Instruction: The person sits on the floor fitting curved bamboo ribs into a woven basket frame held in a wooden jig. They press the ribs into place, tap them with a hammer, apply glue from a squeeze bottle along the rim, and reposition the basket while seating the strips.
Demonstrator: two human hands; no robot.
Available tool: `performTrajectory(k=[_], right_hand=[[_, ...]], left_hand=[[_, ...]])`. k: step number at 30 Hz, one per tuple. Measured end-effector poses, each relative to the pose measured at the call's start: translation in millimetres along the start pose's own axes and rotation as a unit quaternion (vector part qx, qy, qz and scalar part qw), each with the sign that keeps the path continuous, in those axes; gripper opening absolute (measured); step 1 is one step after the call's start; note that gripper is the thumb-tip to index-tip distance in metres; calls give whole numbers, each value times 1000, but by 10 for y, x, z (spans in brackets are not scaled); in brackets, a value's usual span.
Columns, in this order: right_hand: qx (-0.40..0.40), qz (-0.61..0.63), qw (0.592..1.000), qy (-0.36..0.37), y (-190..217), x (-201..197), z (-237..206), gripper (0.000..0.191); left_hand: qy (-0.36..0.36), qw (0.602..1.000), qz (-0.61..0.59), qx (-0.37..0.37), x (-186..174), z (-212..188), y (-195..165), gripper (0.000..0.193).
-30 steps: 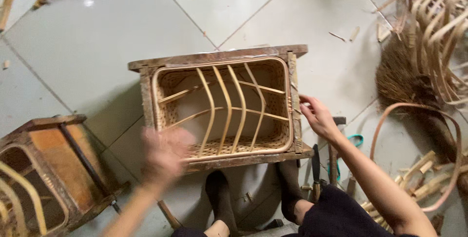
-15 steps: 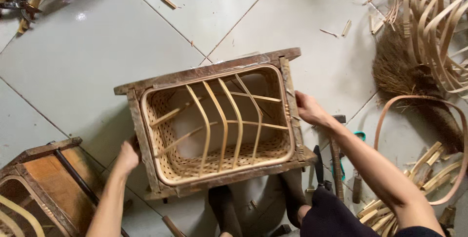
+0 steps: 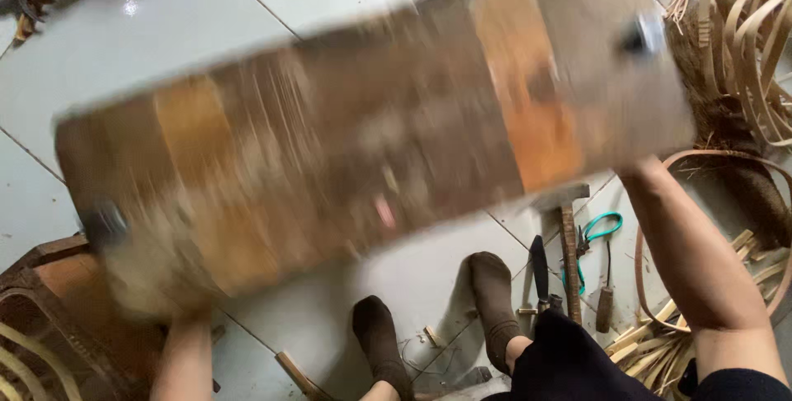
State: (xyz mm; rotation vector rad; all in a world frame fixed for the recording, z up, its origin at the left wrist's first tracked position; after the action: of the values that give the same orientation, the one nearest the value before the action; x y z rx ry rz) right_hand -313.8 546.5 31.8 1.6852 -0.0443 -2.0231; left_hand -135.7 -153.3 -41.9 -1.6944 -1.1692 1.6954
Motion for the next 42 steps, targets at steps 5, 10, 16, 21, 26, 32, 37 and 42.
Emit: performTrajectory(k=[5, 10, 16, 21, 26, 32, 37, 42], right_hand=[[-80, -52, 994, -61, 162, 318, -420, 31], [-119, -103, 986, -58, 317, 690, -790, 33], [-78, -126, 989, 10, 471, 837, -1107, 41], [73, -169, 983, -22, 449, 670, -1307, 47], [377, -77, 923, 28, 296, 502, -1620, 54], [464, 37, 880, 95, 255, 659, -1796, 74], [416, -5, 905, 88, 305, 726, -1838, 84], [573, 205, 792, 41, 8, 518, -1803, 57]], left_hand=[[-6, 999, 18, 26, 295, -318, 59, 31], [-42, 990, 83, 109, 674, -375, 114, 33], [-98, 955, 154, 232, 980, -562, 117, 35], [-107, 989, 0, -107, 864, -463, 28, 44], [-51, 984, -152, -78, 818, -305, -575, 58], [-19, 987, -89, -130, 1008, -248, -1082, 65], [-36, 992, -72, -96, 976, -218, -1112, 65], [-39, 991, -95, -89, 996, -226, -1098, 63]])
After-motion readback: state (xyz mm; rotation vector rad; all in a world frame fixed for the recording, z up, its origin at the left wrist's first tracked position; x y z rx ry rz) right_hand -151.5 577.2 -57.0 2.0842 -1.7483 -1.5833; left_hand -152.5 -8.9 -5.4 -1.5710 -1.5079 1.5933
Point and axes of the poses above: each hand's wrist, its own z-axis towards the middle knuckle, its own x-axis out of the palm, y = z × x, the point moved 1 cm from there along z, towards the middle knuckle, and after that the axes turned 10 degrees about -z, right-handed, at the moved point
